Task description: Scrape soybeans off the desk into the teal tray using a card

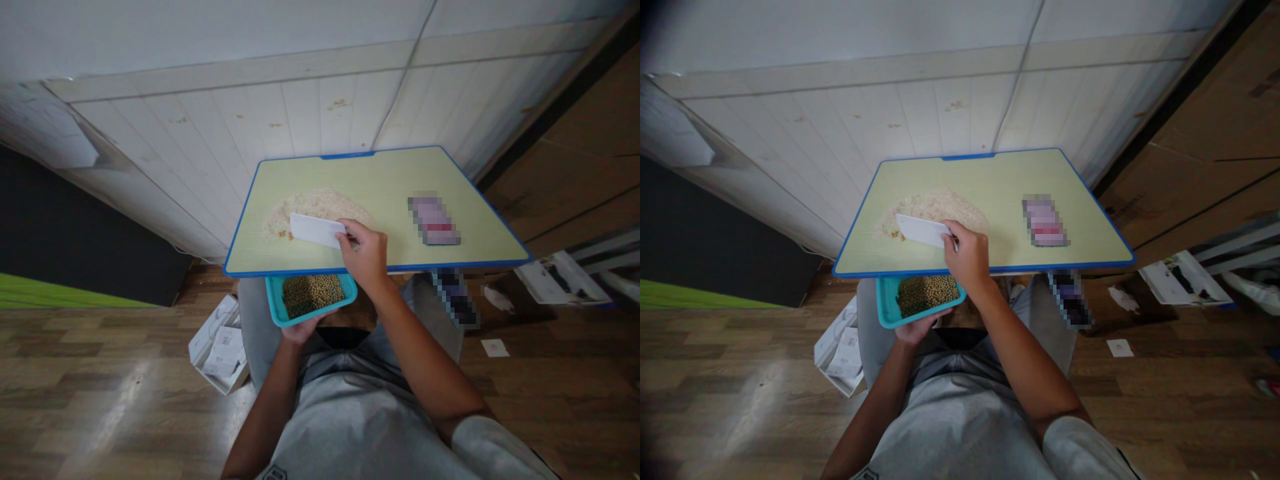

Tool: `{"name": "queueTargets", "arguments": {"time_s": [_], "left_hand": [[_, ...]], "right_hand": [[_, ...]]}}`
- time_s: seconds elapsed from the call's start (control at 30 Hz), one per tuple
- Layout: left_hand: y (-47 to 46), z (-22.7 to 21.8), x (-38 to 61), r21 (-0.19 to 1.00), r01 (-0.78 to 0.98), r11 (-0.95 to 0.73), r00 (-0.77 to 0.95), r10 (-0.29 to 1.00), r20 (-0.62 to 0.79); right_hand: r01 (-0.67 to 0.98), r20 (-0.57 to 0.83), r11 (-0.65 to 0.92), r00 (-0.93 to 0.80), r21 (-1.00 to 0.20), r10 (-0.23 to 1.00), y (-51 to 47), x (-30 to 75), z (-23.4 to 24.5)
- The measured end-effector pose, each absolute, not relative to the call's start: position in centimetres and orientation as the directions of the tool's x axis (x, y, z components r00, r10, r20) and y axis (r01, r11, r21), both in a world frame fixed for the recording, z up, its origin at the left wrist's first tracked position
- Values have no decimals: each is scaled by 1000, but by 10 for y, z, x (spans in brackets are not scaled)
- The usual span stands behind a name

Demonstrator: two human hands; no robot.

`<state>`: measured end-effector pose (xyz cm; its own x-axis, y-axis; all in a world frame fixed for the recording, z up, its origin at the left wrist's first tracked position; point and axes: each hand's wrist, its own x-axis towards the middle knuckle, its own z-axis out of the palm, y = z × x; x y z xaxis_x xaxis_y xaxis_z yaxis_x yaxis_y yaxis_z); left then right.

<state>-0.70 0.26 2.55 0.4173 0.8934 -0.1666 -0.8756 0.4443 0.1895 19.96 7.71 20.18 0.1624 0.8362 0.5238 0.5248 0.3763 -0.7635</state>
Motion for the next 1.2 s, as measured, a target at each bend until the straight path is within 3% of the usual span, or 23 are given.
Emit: {"name": "queueTargets", "arguments": {"time_s": [0.2, 1.2], "left_hand": [[3, 22, -7, 193, -886, 421, 383, 901, -204], [2, 35, -3, 184, -891, 414, 362, 895, -261]], "right_hand": [[471, 544, 392, 245, -790, 803, 79, 201, 205], [451, 530, 386, 255, -805, 808, 71, 204, 206]]}}
